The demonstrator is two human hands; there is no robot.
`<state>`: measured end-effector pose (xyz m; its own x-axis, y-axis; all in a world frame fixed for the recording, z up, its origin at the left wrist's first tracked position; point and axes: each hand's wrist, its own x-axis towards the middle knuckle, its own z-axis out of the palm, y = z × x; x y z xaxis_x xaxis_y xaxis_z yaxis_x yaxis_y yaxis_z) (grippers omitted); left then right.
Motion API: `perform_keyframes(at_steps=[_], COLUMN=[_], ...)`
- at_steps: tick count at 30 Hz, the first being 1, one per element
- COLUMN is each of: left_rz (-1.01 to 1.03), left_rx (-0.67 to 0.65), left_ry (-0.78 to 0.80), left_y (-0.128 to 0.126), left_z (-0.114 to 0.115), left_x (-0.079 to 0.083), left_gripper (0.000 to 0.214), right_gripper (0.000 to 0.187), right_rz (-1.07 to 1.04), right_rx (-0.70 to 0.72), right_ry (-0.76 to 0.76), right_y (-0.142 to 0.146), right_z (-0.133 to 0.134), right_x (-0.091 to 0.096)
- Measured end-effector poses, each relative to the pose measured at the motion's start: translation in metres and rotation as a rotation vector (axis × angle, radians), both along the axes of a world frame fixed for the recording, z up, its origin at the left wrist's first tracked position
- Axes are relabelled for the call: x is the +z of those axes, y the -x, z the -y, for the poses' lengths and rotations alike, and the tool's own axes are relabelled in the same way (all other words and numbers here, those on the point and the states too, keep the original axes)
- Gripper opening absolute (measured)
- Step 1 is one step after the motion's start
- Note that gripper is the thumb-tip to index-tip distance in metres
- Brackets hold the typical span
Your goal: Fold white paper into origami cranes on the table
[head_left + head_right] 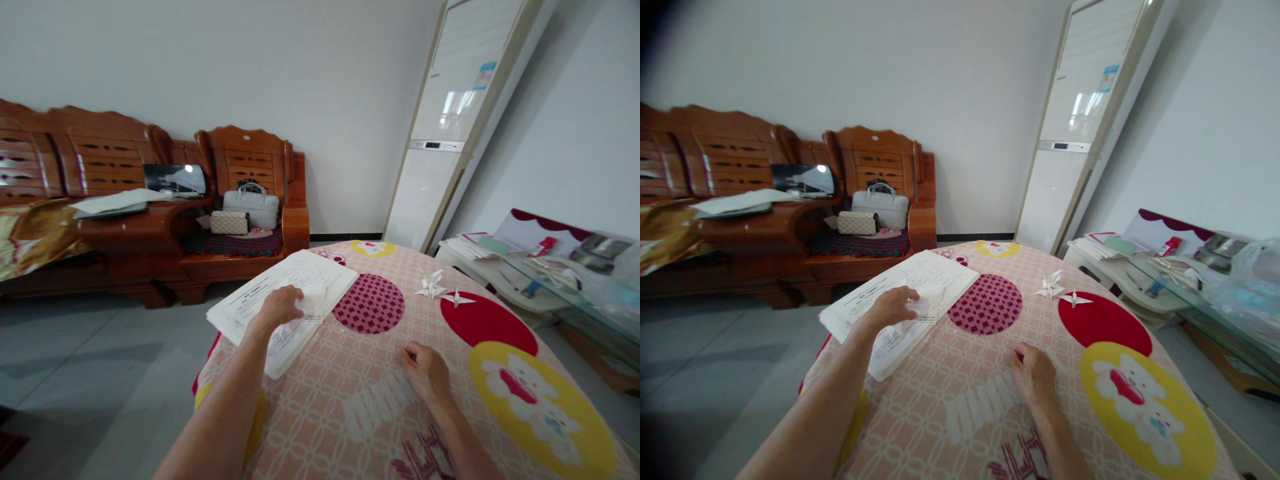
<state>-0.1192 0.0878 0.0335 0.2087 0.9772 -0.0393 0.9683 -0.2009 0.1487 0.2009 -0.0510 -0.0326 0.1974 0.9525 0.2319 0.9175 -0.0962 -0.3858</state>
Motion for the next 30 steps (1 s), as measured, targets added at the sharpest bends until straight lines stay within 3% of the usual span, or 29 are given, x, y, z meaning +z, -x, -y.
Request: perform_keyframes(at_steps=[30], left_rz=[-0.041], left_rx=[0.016], left_ry=[-0.039], left_y=[-0.0055], left_z=[0.0022], left_x=[0.0013], left_gripper=[0.04], right_gripper=[0.035], right_rz=[-0.021], right_rx=[-0.006], right_ry=[0.043], right_y=[-0.0001], right_z=[-0.0008], right_x=[0.0012])
